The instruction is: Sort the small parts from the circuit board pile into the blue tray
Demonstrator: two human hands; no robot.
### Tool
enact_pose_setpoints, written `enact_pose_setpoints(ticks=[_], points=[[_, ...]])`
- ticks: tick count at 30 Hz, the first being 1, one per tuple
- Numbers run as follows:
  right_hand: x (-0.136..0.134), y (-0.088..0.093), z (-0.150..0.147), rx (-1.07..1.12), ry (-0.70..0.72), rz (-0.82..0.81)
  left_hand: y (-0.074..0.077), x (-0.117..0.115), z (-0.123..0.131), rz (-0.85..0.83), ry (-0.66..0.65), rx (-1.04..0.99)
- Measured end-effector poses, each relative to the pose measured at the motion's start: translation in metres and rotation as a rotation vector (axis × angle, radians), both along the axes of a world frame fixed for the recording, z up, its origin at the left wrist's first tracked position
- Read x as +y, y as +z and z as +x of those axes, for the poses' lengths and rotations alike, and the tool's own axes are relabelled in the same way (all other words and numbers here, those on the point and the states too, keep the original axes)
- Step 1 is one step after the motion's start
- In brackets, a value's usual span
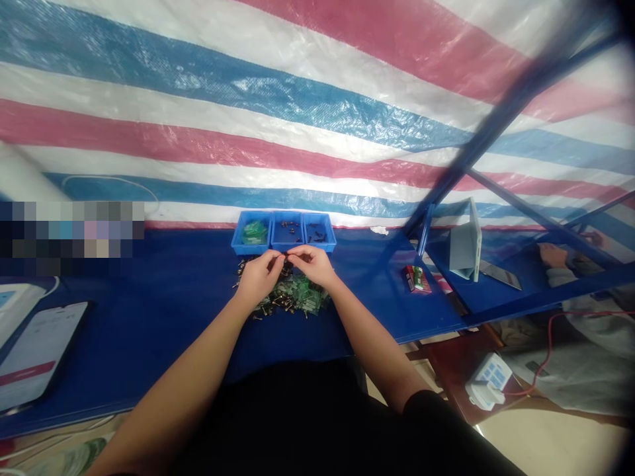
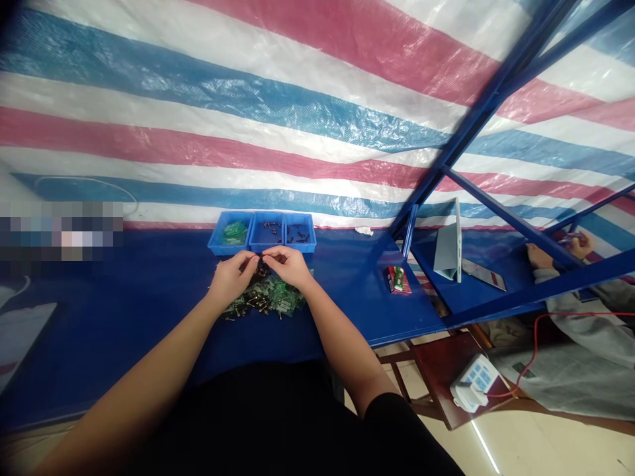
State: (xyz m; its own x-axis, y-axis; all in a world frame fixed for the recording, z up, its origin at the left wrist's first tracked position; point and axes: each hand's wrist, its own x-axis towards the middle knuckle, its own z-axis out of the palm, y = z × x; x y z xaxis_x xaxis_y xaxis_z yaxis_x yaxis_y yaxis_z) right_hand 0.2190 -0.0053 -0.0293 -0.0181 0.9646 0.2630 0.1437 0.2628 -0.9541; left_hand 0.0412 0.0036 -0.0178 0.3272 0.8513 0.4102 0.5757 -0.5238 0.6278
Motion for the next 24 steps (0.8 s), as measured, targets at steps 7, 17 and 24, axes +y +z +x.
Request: enact_pose_setpoints(ticks=[7, 17, 24], points=[[0.0014, -0.0033, 0.0024, -0.006, 0.005, 0.012, -0.0015, 0.0014, -0.0001, 0.005, -0.014, -0.034], [-0.0003, -0.0018, 0.0015, -0.045, 0.007, 0.023, -0.0018, 0.0015, 0.0003, 0.002, -0.003, -0.013], [-0.0017, 0.0001, 0.0018, -0.085, 0.001, 0.029, -0.0046, 0.0027, 0.0002, 0.005, -0.028, -0.013]])
